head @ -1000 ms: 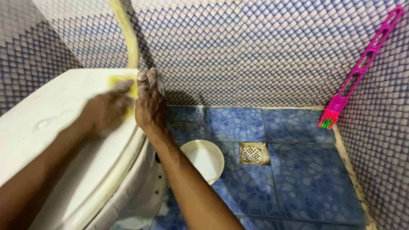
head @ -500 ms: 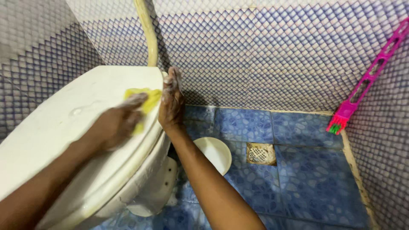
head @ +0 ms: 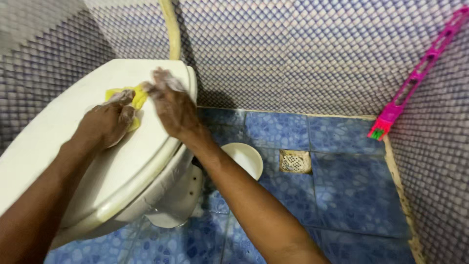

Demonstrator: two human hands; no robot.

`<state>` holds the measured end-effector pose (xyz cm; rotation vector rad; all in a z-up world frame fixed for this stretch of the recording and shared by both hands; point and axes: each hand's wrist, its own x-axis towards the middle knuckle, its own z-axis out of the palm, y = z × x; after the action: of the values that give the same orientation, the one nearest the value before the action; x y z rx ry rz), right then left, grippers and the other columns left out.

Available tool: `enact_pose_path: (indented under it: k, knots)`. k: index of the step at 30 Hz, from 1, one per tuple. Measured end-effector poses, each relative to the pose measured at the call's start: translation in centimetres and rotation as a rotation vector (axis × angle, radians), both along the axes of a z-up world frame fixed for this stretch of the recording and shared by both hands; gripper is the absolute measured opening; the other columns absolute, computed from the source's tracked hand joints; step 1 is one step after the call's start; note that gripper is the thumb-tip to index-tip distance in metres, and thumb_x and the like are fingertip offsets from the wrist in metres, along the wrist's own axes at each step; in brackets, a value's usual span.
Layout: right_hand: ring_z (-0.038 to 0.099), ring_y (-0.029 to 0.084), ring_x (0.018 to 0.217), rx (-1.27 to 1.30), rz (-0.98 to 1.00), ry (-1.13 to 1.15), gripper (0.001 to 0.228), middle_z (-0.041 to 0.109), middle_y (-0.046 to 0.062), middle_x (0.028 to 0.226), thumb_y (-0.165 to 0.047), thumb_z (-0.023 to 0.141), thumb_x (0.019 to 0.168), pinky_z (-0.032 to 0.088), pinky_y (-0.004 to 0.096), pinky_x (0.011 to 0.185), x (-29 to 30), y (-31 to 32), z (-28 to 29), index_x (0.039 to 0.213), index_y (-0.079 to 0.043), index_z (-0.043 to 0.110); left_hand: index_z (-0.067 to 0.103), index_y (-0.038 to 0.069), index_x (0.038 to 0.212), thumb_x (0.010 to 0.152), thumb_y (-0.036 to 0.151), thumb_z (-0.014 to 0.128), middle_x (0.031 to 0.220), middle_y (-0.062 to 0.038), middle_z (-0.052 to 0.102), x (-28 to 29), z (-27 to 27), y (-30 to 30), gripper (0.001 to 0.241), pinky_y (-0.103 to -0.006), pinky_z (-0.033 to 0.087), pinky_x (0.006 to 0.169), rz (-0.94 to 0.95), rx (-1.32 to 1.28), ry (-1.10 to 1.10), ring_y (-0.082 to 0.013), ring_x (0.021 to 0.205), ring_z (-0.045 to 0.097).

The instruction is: The person cleans the exterior of a toilet and the tank using a sponge, applying soap and scrubbing the surfaces by hand.

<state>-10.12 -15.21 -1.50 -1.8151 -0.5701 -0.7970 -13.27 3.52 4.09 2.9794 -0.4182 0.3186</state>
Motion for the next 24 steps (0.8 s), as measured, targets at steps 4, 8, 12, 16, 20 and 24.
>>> enact_pose_path:
  k: [4,8,12,16,20,24]
  knots:
    - [0.044,0.043,0.149,-0.085,0.002,-0.023,0.072,0.052,0.028,0.154,-0.051,0.035,0.109,0.031,0.047,0.127,-1.0,0.9,1.0,0.146,0.009,0.051,0.049,0.024,0.154,0.102,0.043,0.037,0.112,-0.032,0.069,-4.1,-0.7,0.0,0.057,-0.0523,0.049,0.101,-0.014,0.006,0.132,-0.0477,0.105,0.066]
    - [0.045,0.041,0.149,-0.11,-0.011,-0.027,0.07,0.054,0.026,0.152,-0.051,0.036,0.108,0.032,0.046,0.127,-0.6,1.2,0.6,0.144,0.005,0.055,0.049,0.021,0.152,0.099,0.04,0.038,0.111,-0.031,0.069,-4.8,-0.3,2.6,0.058,-0.0538,0.049,0.096,-0.087,-0.101,0.032,-0.0477,0.1,0.068]
    - [0.045,0.039,0.151,-0.195,-0.04,-0.093,0.071,0.051,0.024,0.157,-0.053,0.038,0.11,0.033,0.045,0.13,-0.5,0.8,-0.1,0.148,0.006,0.051,0.056,0.017,0.146,0.1,0.041,0.042,0.121,-0.03,0.069,-3.1,-0.8,1.0,0.054,-0.0537,0.051,0.099,-0.007,-0.03,0.045,-0.0485,0.106,0.068]
    - [0.036,0.039,0.152,-0.08,0.076,0.048,0.08,0.047,0.021,0.158,-0.06,0.033,0.104,0.027,0.048,0.125,-0.4,1.2,0.5,0.15,0.002,0.049,0.047,0.011,0.151,0.098,0.05,0.045,0.115,-0.03,0.069,-8.3,-1.8,-2.8,0.066,-0.0525,0.048,0.103,-0.058,0.121,0.13,-0.046,0.106,0.068]
    - [0.036,0.037,0.155,-0.132,0.033,0.074,0.083,0.048,0.02,0.16,-0.065,0.029,0.104,0.026,0.047,0.128,-1.0,1.5,0.7,0.151,0.0,0.048,0.051,0.014,0.146,0.102,0.047,0.038,0.12,-0.029,0.068,-6.5,0.5,-1.9,0.057,-0.0528,0.047,0.102,-0.032,-0.086,0.121,-0.0463,0.109,0.066]
    - [0.034,0.04,0.154,-0.049,0.048,0.08,0.081,0.047,0.022,0.159,-0.064,0.031,0.105,0.026,0.048,0.126,-1.7,0.8,0.7,0.153,-0.001,0.047,0.054,0.009,0.145,0.104,0.045,0.041,0.13,-0.03,0.066,-6.3,0.1,-2.8,0.056,-0.0522,0.049,0.103,-0.021,-0.075,0.094,-0.0484,0.113,0.066]
